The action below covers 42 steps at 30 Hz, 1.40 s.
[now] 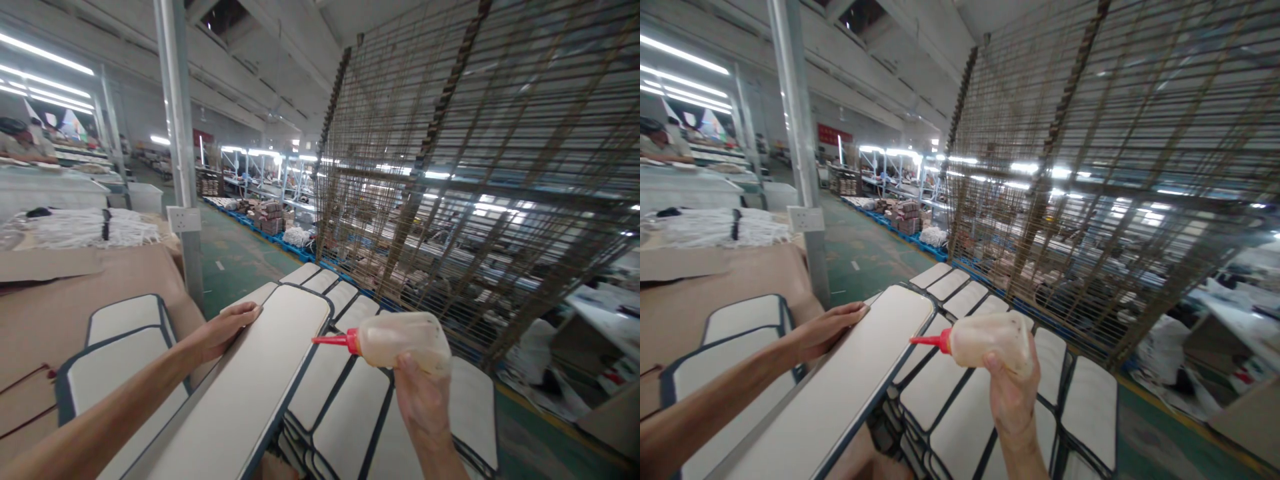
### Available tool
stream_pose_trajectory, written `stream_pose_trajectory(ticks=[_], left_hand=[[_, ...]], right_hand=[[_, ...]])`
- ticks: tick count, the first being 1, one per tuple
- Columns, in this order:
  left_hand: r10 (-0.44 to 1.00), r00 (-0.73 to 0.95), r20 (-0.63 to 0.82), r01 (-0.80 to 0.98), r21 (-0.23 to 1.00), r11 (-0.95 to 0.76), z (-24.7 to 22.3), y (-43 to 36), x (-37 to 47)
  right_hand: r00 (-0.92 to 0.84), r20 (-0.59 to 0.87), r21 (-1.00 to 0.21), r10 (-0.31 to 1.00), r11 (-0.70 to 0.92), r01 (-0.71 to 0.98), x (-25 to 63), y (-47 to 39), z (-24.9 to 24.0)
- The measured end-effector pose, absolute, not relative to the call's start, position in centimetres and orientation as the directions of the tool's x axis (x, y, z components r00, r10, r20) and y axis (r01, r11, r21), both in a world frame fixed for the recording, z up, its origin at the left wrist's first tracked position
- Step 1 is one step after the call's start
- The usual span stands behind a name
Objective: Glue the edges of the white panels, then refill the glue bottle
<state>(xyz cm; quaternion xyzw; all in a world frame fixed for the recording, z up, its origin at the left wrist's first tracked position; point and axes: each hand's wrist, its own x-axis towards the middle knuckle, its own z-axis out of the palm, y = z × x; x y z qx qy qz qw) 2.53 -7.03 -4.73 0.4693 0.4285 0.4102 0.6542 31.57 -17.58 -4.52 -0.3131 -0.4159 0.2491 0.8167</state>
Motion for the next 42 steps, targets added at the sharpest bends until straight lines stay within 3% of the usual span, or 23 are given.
stream_pose_trajectory(ticks=[42], left_hand=[[0.959,0.224,-0.174,-0.169,0.962,0.214,-3.1,-3.0,5.2]], right_hand=[[0.454,0.408,-0.766,0.792,0.568,-0.301,31.0,-18.0,-5.0]])
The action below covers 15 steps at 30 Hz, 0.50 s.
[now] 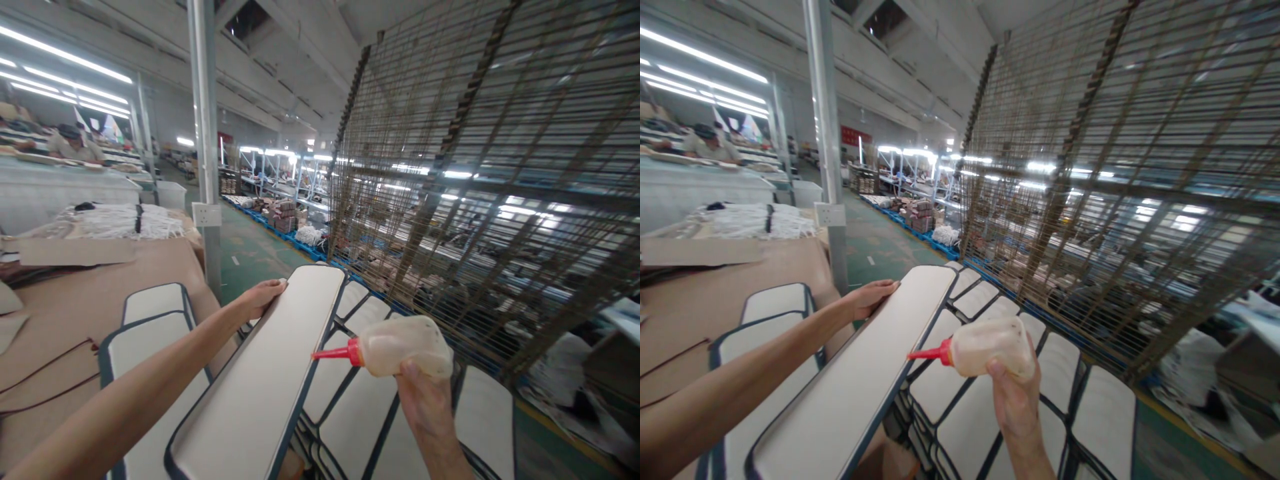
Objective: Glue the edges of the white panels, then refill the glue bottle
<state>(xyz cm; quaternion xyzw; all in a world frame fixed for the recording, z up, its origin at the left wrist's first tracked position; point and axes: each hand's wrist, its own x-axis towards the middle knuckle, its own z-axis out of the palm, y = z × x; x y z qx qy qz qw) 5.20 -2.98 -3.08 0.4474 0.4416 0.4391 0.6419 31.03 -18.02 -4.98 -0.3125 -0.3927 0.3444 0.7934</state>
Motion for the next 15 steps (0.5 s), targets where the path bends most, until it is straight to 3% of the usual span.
stream_pose_trajectory(ticks=[15], left_hand=[[0.959,0.186,-0.216,-0.135,0.961,0.243,-1.4,-1.7,6.0]], right_hand=[[0.403,0.43,-0.777,0.808,0.559,-0.291,31.5,-18.4,-5.6]])
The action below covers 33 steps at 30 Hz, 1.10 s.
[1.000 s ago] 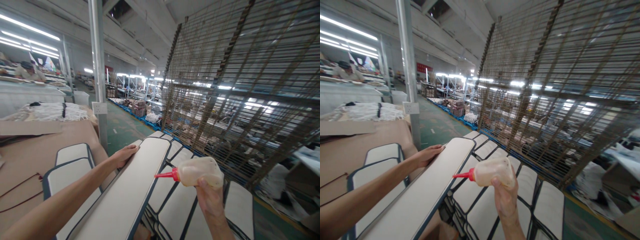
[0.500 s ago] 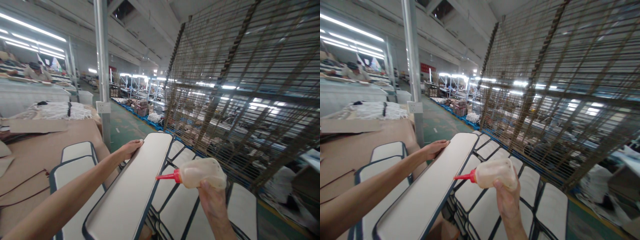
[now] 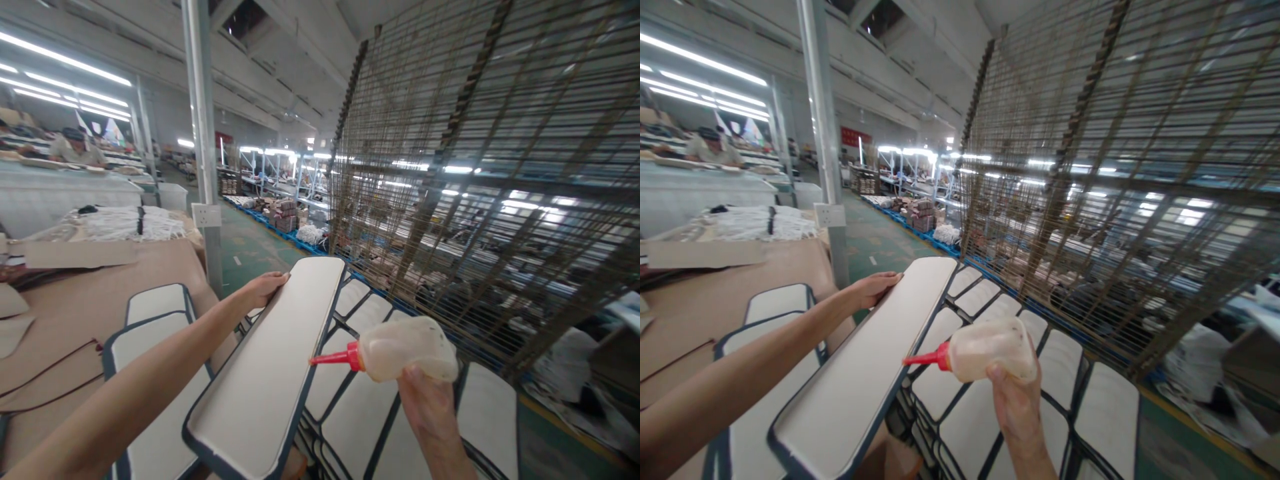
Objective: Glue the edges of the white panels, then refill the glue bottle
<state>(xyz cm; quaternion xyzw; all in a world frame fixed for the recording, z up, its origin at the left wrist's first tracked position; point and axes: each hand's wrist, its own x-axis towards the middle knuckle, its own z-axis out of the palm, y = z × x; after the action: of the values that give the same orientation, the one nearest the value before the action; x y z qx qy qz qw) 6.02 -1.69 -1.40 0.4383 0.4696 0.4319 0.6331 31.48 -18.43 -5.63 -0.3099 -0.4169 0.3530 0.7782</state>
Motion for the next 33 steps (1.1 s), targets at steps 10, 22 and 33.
stream_pose_trajectory(ticks=[10,22,33], left_hand=[[0.953,0.192,-0.235,-0.145,0.953,0.264,-0.5,-0.8,7.5],[0.952,0.172,-0.253,-0.194,0.939,0.285,-0.8,0.2,8.6],[0.956,0.113,-0.271,-0.217,0.932,0.29,-0.9,0.5,8.9]], right_hand=[[0.419,0.399,-0.782,0.816,0.541,-0.309,31.9,-19.1,-5.4],[0.293,0.454,-0.778,0.842,0.534,-0.33,35.2,-19.8,-8.0],[0.3,0.442,-0.785,0.845,0.526,-0.326,35.4,-20.4,-7.8]])
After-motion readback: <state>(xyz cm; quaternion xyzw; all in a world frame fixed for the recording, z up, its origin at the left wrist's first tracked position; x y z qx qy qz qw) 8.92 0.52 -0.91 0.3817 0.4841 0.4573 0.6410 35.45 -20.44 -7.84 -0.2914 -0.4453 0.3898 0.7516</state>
